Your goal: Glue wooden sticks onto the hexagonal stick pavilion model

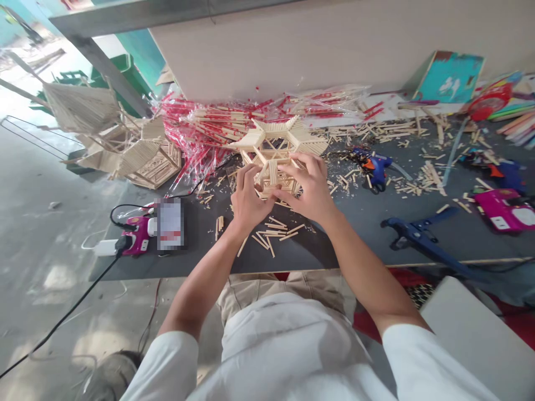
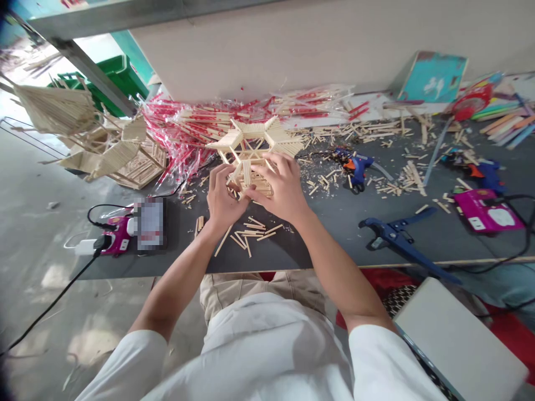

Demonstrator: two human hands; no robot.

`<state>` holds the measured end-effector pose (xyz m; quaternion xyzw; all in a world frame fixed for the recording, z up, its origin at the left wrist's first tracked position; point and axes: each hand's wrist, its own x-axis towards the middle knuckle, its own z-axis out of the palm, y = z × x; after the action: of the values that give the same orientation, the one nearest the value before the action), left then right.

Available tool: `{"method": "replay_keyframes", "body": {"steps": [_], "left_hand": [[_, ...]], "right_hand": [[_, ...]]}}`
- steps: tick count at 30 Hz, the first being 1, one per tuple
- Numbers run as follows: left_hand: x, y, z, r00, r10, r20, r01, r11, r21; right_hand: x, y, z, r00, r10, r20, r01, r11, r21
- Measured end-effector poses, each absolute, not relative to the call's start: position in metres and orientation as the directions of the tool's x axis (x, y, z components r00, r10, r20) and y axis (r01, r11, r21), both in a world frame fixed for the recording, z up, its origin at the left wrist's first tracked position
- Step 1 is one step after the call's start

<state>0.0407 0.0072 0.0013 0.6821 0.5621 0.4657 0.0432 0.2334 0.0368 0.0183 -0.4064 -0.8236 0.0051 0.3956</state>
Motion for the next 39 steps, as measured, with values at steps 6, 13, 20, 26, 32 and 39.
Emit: {"method": "replay_keyframes", "body": {"steps": [6,13,20,26,32,39], "left_hand": [[0.041,0.011,-0.004,-0.095,0.791,0.605,0.702,-0.377,0.603],[0.042,0.012,-0.007,-0.101,0.775,0.624,0.709,-0.384,0.592],[0.046,0.016,-0.012,-0.118,0.75,0.651,0.669,-0.424,0.61],[0.046,0.016,-0.012,-0.133,0.752,0.646,0.671,-0.412,0.617],[0.046,0.016,-0.012,-0.131,0.739,0.661,0.654,-0.436,0.618],[0.046,0.015,-0.012,-0.143,0.752,0.643,0.652,-0.417,0.633]], "right_hand": [[0.234,0.037,0.017,-0.359,0.665,0.654,0.655,0.679,-0.331],[0.232,0.035,0.019,-0.358,0.693,0.626,0.681,0.652,-0.333],[0.232,0.035,0.019,-0.363,0.699,0.616,0.694,0.644,-0.322],[0.232,0.035,0.019,-0.363,0.676,0.641,0.681,0.662,-0.312],[0.232,0.035,0.019,-0.357,0.677,0.643,0.681,0.66,-0.317],[0.232,0.037,0.017,-0.352,0.676,0.647,0.68,0.66,-0.32]]}}
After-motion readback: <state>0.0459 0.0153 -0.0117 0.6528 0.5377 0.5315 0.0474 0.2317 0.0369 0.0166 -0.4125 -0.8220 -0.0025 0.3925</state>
